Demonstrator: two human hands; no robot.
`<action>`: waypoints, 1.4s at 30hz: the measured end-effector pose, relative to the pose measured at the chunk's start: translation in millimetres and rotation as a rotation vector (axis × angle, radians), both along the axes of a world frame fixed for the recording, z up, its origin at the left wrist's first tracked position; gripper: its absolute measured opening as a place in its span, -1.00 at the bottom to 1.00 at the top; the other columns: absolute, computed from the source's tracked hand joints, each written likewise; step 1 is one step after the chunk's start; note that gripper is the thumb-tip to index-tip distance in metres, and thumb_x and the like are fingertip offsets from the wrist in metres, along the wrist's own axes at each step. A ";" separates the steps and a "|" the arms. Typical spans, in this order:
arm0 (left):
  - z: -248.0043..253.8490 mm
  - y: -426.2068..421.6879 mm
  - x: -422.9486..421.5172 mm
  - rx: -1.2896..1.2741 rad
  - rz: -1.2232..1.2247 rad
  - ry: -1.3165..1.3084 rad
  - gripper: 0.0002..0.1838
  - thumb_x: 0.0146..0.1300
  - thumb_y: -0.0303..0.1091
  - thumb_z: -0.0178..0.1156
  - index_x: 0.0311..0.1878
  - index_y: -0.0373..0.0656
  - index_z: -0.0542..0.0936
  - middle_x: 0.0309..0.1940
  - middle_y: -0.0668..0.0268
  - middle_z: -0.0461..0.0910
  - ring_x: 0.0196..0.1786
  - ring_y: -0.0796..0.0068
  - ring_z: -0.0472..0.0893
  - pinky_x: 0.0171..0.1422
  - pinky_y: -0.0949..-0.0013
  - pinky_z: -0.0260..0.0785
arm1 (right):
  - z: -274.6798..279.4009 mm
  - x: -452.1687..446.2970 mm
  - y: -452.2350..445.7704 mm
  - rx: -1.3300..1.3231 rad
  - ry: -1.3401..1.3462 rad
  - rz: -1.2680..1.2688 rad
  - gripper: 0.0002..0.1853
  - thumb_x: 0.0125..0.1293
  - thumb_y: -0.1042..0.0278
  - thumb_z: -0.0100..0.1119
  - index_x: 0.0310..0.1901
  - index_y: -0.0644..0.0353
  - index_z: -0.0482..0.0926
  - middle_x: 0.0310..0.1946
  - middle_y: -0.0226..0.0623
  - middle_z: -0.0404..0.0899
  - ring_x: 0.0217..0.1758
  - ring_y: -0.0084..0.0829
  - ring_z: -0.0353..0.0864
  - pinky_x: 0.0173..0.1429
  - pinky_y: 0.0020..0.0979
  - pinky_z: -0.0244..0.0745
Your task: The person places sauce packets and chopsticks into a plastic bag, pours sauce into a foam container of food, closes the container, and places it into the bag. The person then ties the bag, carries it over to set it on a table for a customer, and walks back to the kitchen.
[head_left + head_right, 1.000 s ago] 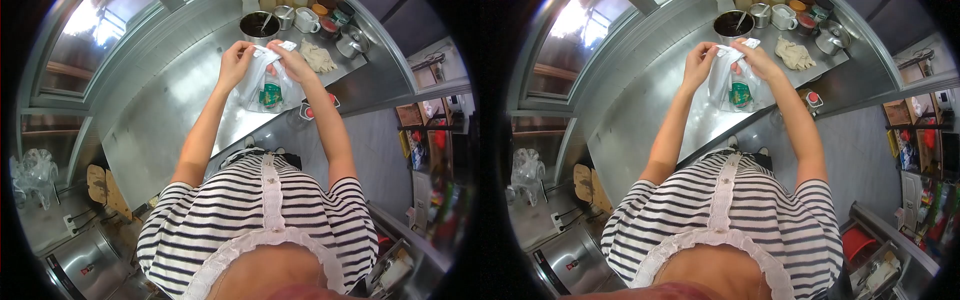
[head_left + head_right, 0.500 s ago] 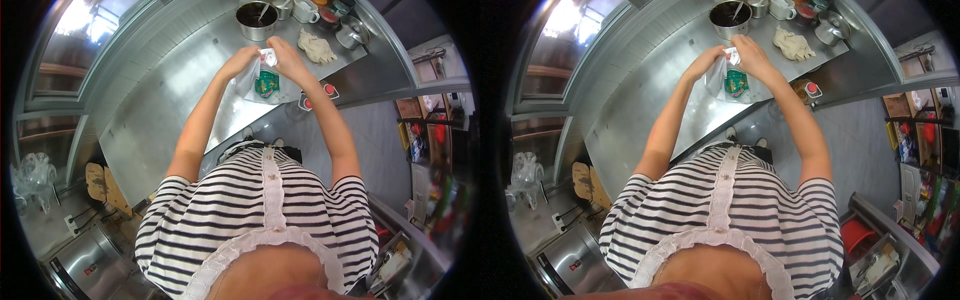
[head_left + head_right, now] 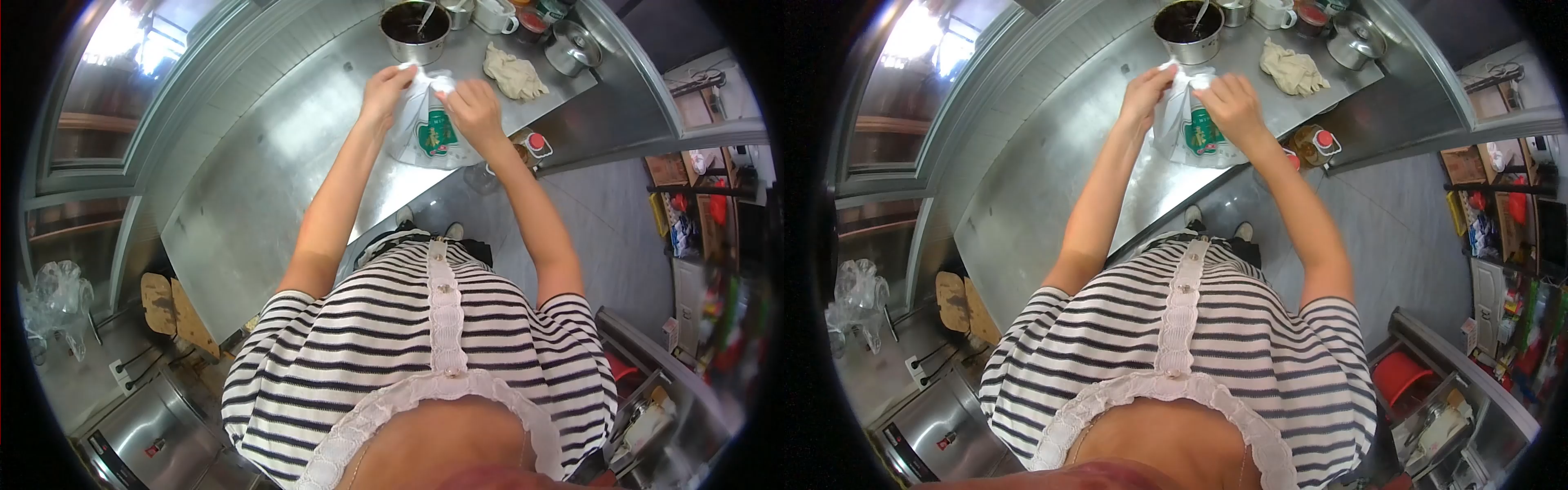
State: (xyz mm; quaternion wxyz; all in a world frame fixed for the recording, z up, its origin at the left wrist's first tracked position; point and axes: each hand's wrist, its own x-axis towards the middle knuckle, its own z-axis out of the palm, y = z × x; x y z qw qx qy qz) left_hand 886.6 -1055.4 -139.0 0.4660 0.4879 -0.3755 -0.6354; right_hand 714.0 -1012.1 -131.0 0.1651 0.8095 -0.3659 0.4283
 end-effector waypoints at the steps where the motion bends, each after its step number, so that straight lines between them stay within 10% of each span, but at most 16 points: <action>1: -13.8 -5.3 7.9 -0.065 0.117 -0.154 -0.78 0.05 -0.30 0.23 -0.28 -0.22 0.55 -0.44 0.37 0.52 -0.39 0.58 0.43 -0.25 0.54 0.25 | -6.8 -7.4 8.0 0.020 -0.012 -0.030 -0.84 -0.01 0.38 0.19 -0.60 0.15 0.41 -0.64 -0.37 0.28 -0.50 -0.34 0.36 -0.47 -0.34 0.26; 7: -100.3 -13.5 35.3 0.077 0.272 -0.248 -0.88 0.07 -0.36 0.21 -0.40 -0.18 0.50 -0.48 0.37 0.50 -0.39 0.58 0.45 -0.27 0.54 0.25 | -86.6 -42.6 93.2 0.567 -0.312 -0.118 -0.78 0.12 0.42 0.13 -0.60 0.29 0.38 -0.66 -0.26 0.29 -0.61 -0.27 0.28 -0.51 -0.33 0.19; 13: -22.7 -18.8 27.5 -0.086 0.024 -0.237 -0.76 0.15 -0.21 0.12 -0.29 -0.21 0.48 -0.46 0.38 0.50 -0.39 0.64 0.46 -0.36 0.55 0.33 | -49.9 -28.6 85.7 0.578 -0.532 -0.078 -0.89 0.13 0.44 0.10 -0.36 0.32 0.50 -0.58 -0.21 0.32 -0.56 -0.34 0.32 -0.46 -0.41 0.22; 22: -29.7 -33.9 16.6 0.140 -0.007 -0.245 -0.73 0.19 -0.15 0.06 -0.50 -0.12 0.42 -0.60 0.46 0.35 -0.55 0.61 0.35 -0.44 0.49 0.29 | -44.8 -13.7 73.2 0.951 -0.675 0.195 -0.73 0.18 0.37 0.05 -0.58 0.37 0.38 -0.63 -0.31 0.23 -0.59 -0.49 0.21 -0.44 -0.49 0.16; 27: -72.1 -66.2 42.8 0.539 0.037 0.579 -0.71 0.30 -0.33 -0.23 -0.58 -0.14 0.23 -0.78 0.47 0.09 -0.73 0.64 0.13 -0.72 0.60 0.00 | -54.9 -15.4 106.2 0.994 -0.616 0.083 -0.70 0.16 0.35 0.08 -0.62 0.36 0.36 -0.64 -0.31 0.23 -0.58 -0.50 0.21 -0.46 -0.47 0.14; 32: -87.4 -82.3 47.5 0.687 0.053 0.646 -0.67 0.29 -0.40 -0.21 -0.64 -0.04 0.08 -0.80 0.50 -0.03 -0.77 0.67 0.01 -0.75 0.59 -0.10 | -71.5 -22.3 134.3 1.047 -0.764 -0.024 -0.77 0.11 0.41 0.11 -0.60 0.36 0.39 -0.62 -0.33 0.27 -0.54 -0.52 0.24 -0.43 -0.51 0.15; 42: 55.0 8.8 -7.7 -0.151 -0.470 0.034 -0.82 0.24 -0.33 -0.03 -0.29 -0.25 0.47 -0.32 0.32 0.54 -0.49 0.62 0.39 -0.38 0.55 0.30 | 7.0 2.8 70.4 1.119 -1.389 0.135 -0.78 0.25 0.26 -0.04 -0.38 0.23 0.50 -0.34 -0.43 0.44 -0.23 -0.67 0.33 -0.17 -0.58 0.19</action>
